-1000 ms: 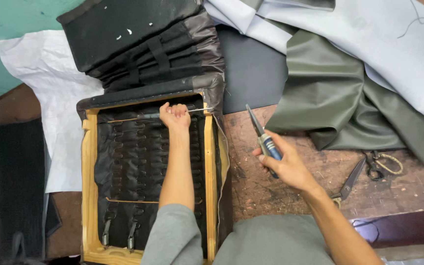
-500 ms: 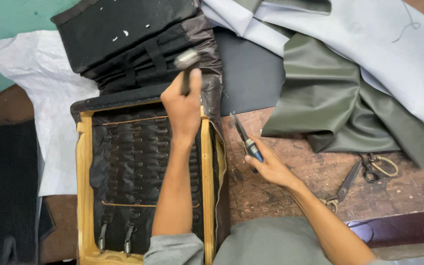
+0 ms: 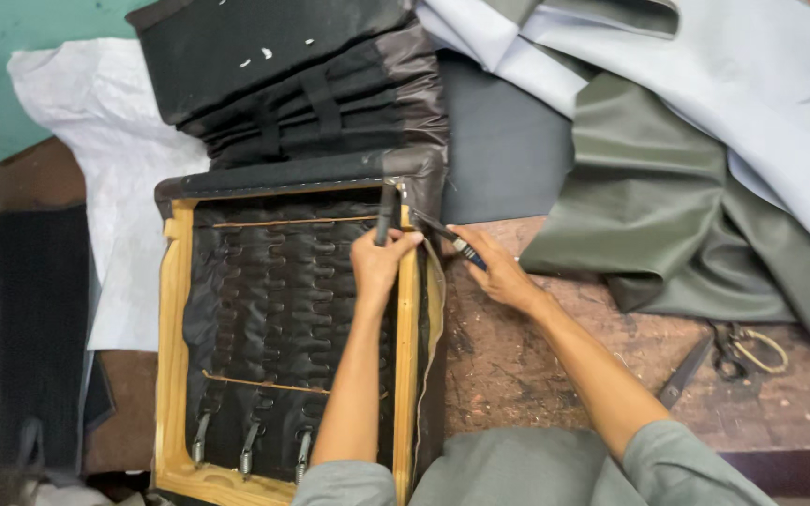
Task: The person uses a hammer and a metal tool to secure upholstery fabric to the wooden frame of a chair. They repeatedly hammer along the edges of the frame to attach the fabric, then flip the chair to work on the opposite side.
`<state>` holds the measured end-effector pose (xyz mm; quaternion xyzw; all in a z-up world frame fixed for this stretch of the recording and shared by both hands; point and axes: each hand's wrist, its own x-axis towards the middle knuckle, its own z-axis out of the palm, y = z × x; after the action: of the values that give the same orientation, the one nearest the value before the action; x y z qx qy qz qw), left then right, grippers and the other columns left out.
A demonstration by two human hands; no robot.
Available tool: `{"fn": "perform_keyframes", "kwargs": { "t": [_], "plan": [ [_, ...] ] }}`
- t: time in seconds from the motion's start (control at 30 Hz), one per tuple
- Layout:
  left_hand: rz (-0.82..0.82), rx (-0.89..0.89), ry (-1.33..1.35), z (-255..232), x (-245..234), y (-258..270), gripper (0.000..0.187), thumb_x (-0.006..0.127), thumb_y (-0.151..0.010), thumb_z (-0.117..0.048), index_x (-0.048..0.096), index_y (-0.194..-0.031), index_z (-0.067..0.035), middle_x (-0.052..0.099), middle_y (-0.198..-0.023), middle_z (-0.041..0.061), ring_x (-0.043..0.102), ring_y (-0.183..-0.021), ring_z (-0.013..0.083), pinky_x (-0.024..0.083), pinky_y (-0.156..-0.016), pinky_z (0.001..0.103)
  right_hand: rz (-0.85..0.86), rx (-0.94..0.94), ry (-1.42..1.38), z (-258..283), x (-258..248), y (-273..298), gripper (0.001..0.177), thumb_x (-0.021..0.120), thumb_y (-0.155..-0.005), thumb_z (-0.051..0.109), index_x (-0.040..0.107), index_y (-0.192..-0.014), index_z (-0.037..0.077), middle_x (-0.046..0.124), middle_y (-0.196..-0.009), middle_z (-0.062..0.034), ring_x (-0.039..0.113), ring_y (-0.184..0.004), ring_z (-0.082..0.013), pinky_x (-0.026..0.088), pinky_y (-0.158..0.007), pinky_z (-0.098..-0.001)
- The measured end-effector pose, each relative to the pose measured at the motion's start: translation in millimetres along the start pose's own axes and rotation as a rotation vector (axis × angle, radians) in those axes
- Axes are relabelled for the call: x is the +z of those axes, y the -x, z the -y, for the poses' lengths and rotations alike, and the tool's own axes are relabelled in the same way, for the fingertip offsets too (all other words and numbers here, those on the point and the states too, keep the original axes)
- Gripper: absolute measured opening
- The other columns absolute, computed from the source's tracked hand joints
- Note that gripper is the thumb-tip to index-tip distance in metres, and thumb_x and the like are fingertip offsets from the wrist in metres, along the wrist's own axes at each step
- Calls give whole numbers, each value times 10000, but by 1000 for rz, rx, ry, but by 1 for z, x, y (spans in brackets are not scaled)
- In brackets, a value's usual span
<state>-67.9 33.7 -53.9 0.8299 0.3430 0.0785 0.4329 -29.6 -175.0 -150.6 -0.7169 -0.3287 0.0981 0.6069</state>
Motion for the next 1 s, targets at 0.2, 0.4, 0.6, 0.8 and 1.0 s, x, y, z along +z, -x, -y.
{"fn": "perform_keyframes", "kwargs": {
  "t": [0.2,0.4,0.6,0.8,1.0],
  "plan": [
    [-40,-5,234,13,14,9,272,908,-725,-229,764,-823,-21,542,-631,-74,490,-571,46,404,-530,243,27,-153,230,-18,-28,-21,828,660,-793,-61,436,-1533,235,542,-1360,-150,515,-1252,-354,424,-1084,-460],
    [-91,-10,172,13,17,9,274,908,-733,-232,755,-820,-21,488,-614,-77,421,-555,49,331,-504,260,143,-179,296,-27,-39,-33,801,677,-825,-33,449,-1534,263,536,-1272,-137,532,-1123,-347,445,-998,-463],
    [-112,-5,149,13,19,8,264,911,-735,-226,757,-811,-24,491,-607,-83,418,-556,40,328,-504,250,219,-197,226,-34,-45,-36,705,671,-891,21,448,-1536,200,590,-1161,-134,596,-966,-342,482,-882,-439],
    [-88,-13,184,12,16,12,245,900,-744,-219,768,-827,-30,477,-607,-92,419,-560,36,333,-509,250,472,420,-585,-32,-25,-13,547,649,-1007,159,462,-1519,192,571,-812,-51,536,-669,-157,466,-576,-316],
    [-53,-12,181,10,14,12,267,918,-734,-226,767,-812,-21,461,-607,-92,411,-560,41,339,-506,261,757,822,-1729,-44,-26,4,470,590,-1012,196,449,-1460,228,523,-846,-29,467,-658,-112,421,-524,-251]
  ]
}}
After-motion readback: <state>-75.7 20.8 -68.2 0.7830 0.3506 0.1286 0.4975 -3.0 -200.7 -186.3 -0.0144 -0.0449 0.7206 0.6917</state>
